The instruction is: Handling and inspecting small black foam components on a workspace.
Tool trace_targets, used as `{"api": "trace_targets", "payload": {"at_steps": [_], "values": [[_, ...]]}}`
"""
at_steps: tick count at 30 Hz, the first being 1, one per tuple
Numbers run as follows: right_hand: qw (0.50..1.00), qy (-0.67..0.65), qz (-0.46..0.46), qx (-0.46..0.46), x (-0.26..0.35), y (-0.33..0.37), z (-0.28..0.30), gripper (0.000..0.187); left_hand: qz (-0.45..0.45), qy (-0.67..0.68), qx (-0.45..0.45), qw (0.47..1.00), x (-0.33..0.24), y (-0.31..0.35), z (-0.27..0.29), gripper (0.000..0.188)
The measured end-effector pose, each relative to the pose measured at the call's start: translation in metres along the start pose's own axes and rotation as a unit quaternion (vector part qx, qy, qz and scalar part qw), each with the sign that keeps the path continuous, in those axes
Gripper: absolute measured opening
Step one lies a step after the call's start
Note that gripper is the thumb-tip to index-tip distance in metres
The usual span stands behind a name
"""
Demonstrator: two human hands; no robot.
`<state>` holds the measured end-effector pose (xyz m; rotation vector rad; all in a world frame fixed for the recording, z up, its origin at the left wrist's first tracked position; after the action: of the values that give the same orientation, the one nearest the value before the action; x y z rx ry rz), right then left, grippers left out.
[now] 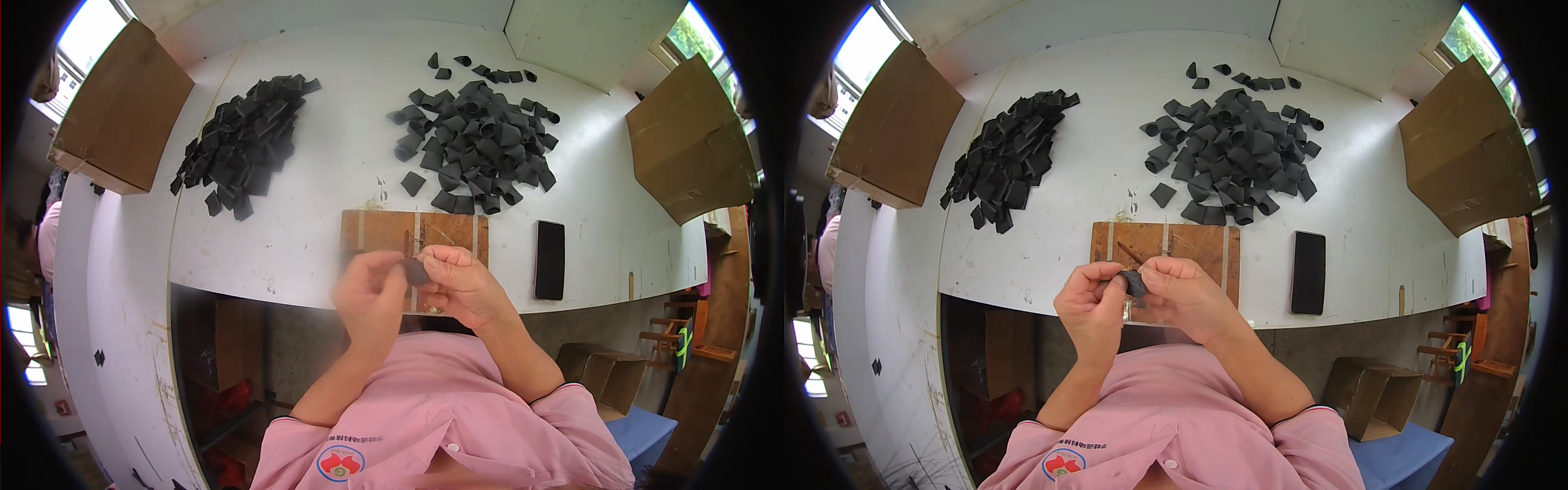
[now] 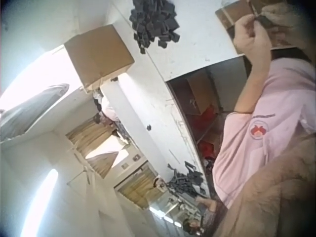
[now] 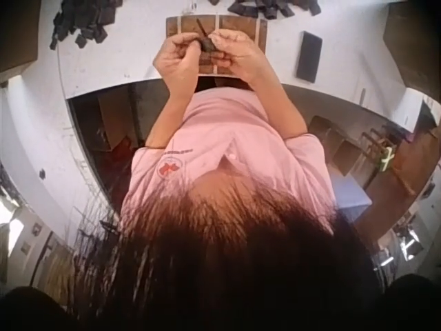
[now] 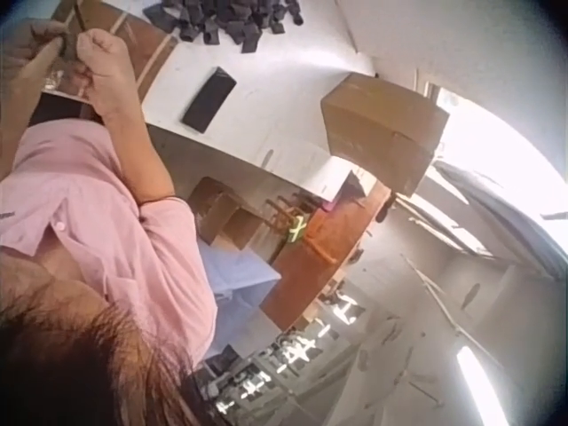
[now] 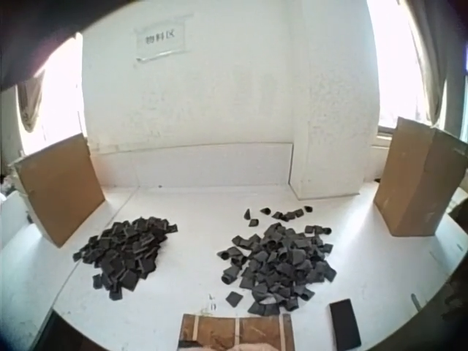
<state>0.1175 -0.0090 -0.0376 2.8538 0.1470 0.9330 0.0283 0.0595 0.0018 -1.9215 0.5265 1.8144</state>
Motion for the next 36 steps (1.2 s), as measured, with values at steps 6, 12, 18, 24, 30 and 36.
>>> {"api": "trace_targets", "payload": {"at_steps": [6, 12, 18, 24, 30, 36], "values": [[0.977, 0.208, 0.024, 0.035, 0.056, -0.016, -0.040, 0.021, 0.171, 0.727, 0.275, 0.606, -0.017, -0.011, -0.051, 0.019], [0.973, 0.217, 0.020, 0.072, 0.029, -0.039, 0.004, 0.022, 0.210, 0.633, 0.190, 0.720, 0.047, -0.023, -0.033, 0.017], [0.752, 0.624, 0.192, -0.090, 0.079, -0.015, -0.021, 0.019, -0.005, 0.144, 0.088, 0.986, 0.007, -0.035, -0.007, 0.032], [0.612, 0.711, 0.322, -0.127, 0.087, 0.018, -0.068, 0.030, -0.185, -0.062, 0.172, 0.965, -0.038, -0.034, -0.016, 0.017], [0.528, 0.754, 0.368, -0.128, 0.081, 0.013, -0.086, 0.030, -0.094, 0.175, 0.047, 0.979, -0.017, -0.030, 0.002, 0.006], [0.500, 0.780, 0.358, -0.117, 0.083, 0.011, -0.087, 0.016, -0.011, 0.371, 0.032, 0.928, -0.002, -0.024, 0.002, 0.006]]}}
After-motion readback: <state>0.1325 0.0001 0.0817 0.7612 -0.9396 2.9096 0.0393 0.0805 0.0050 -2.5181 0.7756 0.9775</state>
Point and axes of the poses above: each hand's wrist, its own y-axis away from the middle knuckle, its own z-axis out of the back of the hand, x = y × z, the point moved 9 cm from there along -y, towards the middle knuckle, and after that the axes turned 11 degrees about x, right-handed, at the moved point
